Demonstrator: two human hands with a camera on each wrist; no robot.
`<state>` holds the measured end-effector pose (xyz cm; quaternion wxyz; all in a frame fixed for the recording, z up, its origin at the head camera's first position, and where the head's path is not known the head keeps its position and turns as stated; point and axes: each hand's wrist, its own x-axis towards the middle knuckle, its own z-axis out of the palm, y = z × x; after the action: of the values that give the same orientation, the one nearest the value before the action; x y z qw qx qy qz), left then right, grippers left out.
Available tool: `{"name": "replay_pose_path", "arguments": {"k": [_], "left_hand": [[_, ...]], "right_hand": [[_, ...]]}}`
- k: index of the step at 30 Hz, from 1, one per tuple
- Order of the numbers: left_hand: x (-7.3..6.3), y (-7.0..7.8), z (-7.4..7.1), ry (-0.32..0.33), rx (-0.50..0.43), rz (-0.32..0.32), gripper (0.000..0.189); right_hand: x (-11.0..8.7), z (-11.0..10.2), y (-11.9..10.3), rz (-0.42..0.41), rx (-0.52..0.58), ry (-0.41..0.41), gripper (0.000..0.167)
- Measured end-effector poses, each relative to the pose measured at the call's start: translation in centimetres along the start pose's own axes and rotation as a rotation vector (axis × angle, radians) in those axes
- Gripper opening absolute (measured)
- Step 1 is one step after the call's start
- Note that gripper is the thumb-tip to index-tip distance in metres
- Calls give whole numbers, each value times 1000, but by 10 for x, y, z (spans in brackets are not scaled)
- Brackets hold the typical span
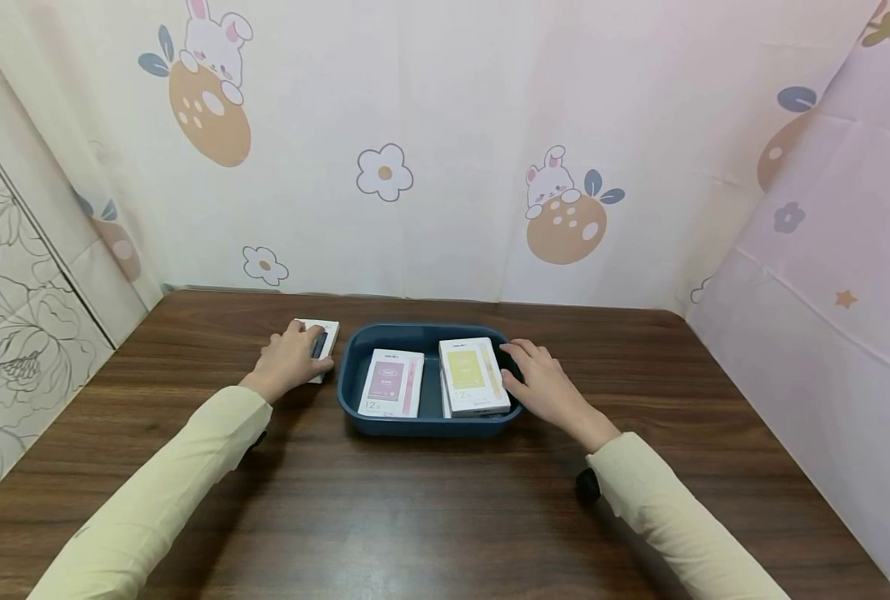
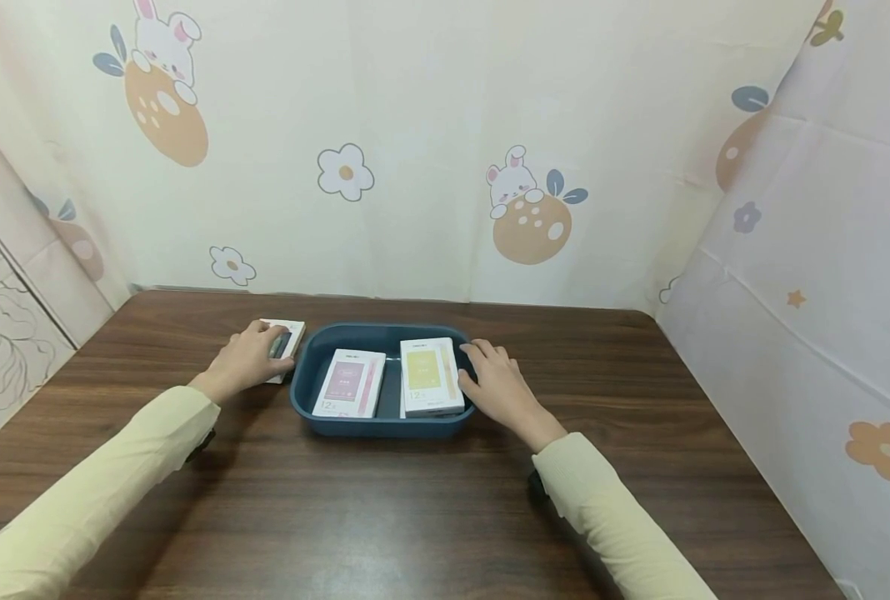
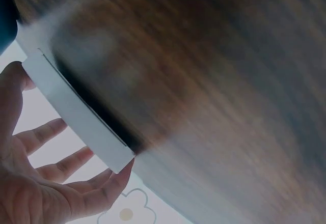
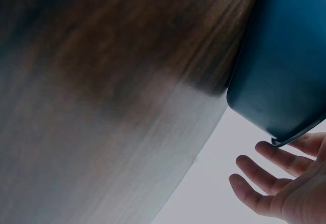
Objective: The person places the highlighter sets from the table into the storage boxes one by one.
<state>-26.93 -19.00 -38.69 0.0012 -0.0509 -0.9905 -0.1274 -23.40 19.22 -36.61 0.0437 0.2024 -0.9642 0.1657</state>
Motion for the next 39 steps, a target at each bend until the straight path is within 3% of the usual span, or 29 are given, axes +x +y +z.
{"name": "replay_pose_path", "arguments": {"k": [17, 30, 39], "left_hand": [[-7, 5, -12, 69, -16, -5, 58], [-16, 19, -37, 166, -27, 5, 55], [-22, 35, -51, 179, -26, 32, 54]], "right_hand": [[0, 0, 0, -1, -5, 1, 48], [1, 0, -1, 7, -3, 9, 47], [1, 1, -1, 8, -6, 6, 47]]}}
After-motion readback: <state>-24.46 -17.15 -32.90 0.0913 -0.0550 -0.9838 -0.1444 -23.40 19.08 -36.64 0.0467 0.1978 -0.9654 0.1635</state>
